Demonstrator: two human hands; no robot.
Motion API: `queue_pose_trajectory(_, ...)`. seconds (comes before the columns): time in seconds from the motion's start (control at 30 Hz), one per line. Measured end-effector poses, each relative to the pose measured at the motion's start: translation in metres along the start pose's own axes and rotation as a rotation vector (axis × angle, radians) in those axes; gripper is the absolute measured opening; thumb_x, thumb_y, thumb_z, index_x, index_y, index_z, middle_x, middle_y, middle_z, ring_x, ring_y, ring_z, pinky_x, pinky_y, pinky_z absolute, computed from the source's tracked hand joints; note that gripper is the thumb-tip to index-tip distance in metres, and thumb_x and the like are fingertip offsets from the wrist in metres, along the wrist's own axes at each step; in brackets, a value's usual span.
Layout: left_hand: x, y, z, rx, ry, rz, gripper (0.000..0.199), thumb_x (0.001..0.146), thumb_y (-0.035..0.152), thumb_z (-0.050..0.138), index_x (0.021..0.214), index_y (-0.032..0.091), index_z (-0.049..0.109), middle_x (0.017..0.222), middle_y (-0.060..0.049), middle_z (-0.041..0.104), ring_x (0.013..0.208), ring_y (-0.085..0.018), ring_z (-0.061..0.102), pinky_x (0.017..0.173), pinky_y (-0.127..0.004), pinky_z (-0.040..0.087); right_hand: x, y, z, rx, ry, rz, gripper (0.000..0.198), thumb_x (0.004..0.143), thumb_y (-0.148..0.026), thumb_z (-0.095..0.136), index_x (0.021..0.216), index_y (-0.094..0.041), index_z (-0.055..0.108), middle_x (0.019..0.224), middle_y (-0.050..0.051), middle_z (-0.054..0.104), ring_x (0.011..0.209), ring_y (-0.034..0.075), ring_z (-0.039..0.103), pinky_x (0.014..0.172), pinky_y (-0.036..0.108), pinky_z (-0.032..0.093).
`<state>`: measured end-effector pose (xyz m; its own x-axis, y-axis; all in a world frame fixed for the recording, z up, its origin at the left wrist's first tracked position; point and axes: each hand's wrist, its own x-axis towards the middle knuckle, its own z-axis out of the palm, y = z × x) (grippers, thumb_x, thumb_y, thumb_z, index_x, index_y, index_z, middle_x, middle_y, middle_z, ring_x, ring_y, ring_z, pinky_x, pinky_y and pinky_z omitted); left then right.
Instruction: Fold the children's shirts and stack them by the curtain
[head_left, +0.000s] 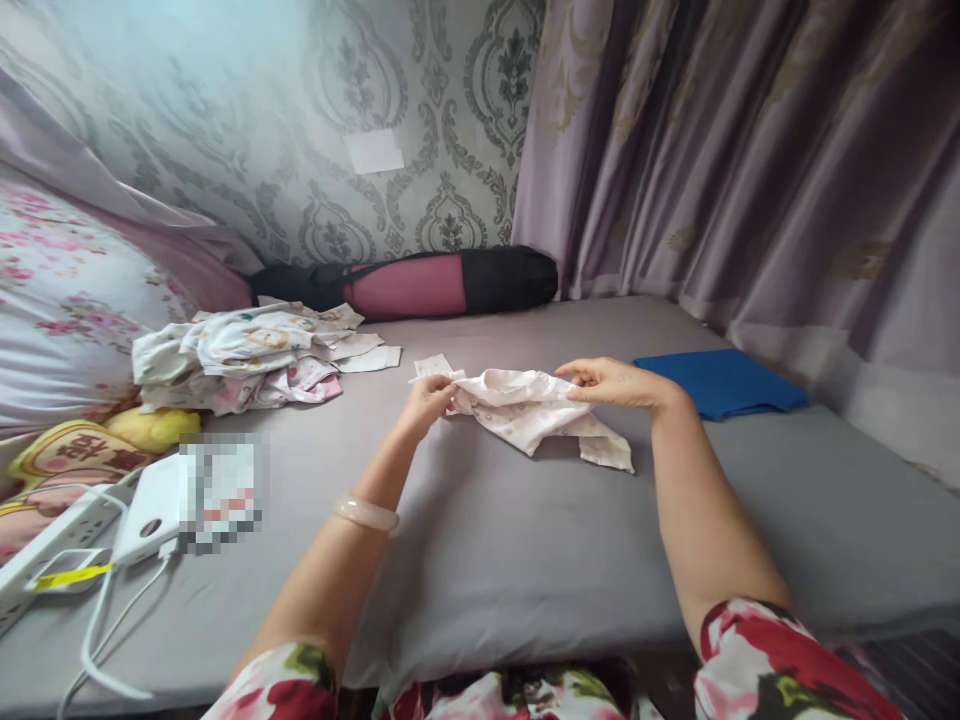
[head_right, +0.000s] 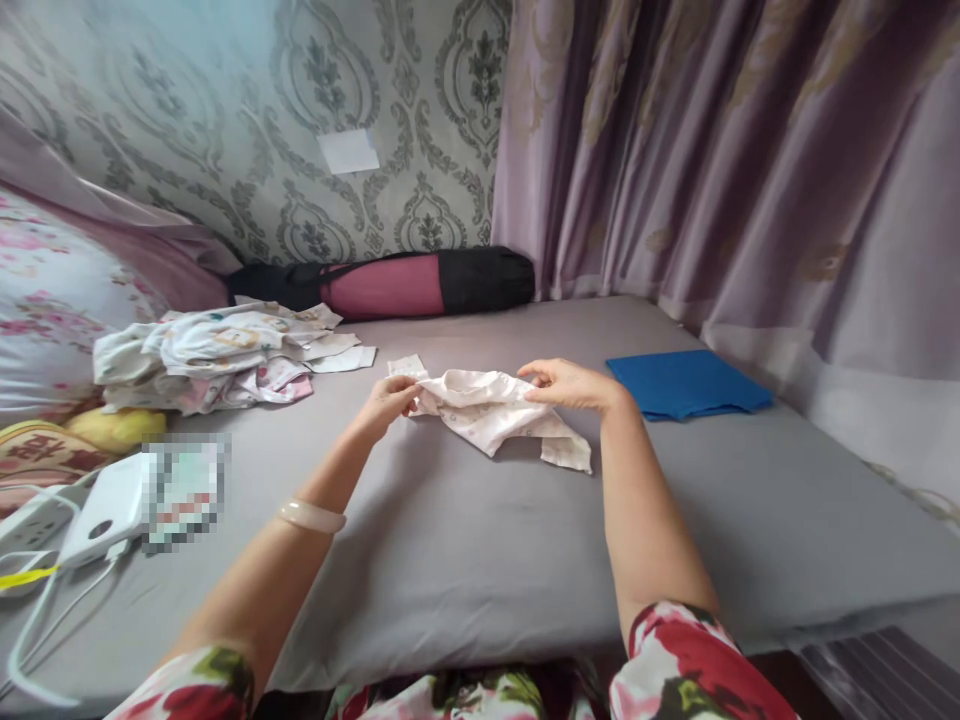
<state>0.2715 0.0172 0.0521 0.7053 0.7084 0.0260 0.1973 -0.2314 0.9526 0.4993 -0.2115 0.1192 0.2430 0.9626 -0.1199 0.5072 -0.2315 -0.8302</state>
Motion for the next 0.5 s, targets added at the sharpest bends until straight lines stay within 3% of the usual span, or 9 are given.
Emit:
queue_pose_trajectory(0.1,-0.015,0.012,-0.019,-0.222,0.003,-0.063,0.027,0.072,0.039,0.071,0.076,0.014,0.059,0.053,0.000,0.057,0.047,-0.010,0.055,0.046,-0.021,0.043,-0.008,-0.013,0.000,0.019,-0.016,-0.021,0.035,0.073,-0.043,0.071,0.099,-0.019,0.073,0.089,0.004,0.072,0.078,0.018,0.063,0.069,0.028,0.048)
queue_pose_trajectory(0.23,-0.032,0.036,-0.044,-0.291,0.028,0.047,0.039,0.068,0.046,0.076,0.083,0.016,0.058,0.062,0.000,0.062,0.055,-0.013,0.063,0.056,-0.027,0.054,-0.015,-0.039,-0.005,-0.053,0.035,-0.054,0.034,0.071,-0.050,0.073,0.087,-0.020,0.075,0.084,0.004,0.072,0.075,0.017,0.062,0.068,0.028,0.047)
queue_pose_trajectory(0.37,-0.043,0.067,-0.074,0.009,0.107,0.273,0.032,0.074,0.046,0.070,0.085,0.016,0.063,0.059,0.000,0.063,0.053,-0.014,0.062,0.057,-0.028,0.053,-0.020,-0.071,-0.017,-0.119,0.049,-0.074,0.042,0.067,-0.057,0.074,0.088,-0.021,0.076,0.085,0.004,0.072,0.077,0.019,0.063,0.068,0.030,0.047)
queue_pose_trajectory(0.5,-0.047,0.107,-0.105,0.351,0.113,0.387,0.023,0.081,0.041,0.063,0.087,0.019,0.069,0.062,-0.001,0.065,0.057,-0.015,0.061,0.058,-0.028,0.050,-0.025,-0.106,-0.038,-0.197,0.053,-0.118,0.041,0.069,-0.058,0.072,0.093,-0.024,0.076,0.086,0.002,0.072,0.082,0.022,0.064,0.073,0.034,0.048)
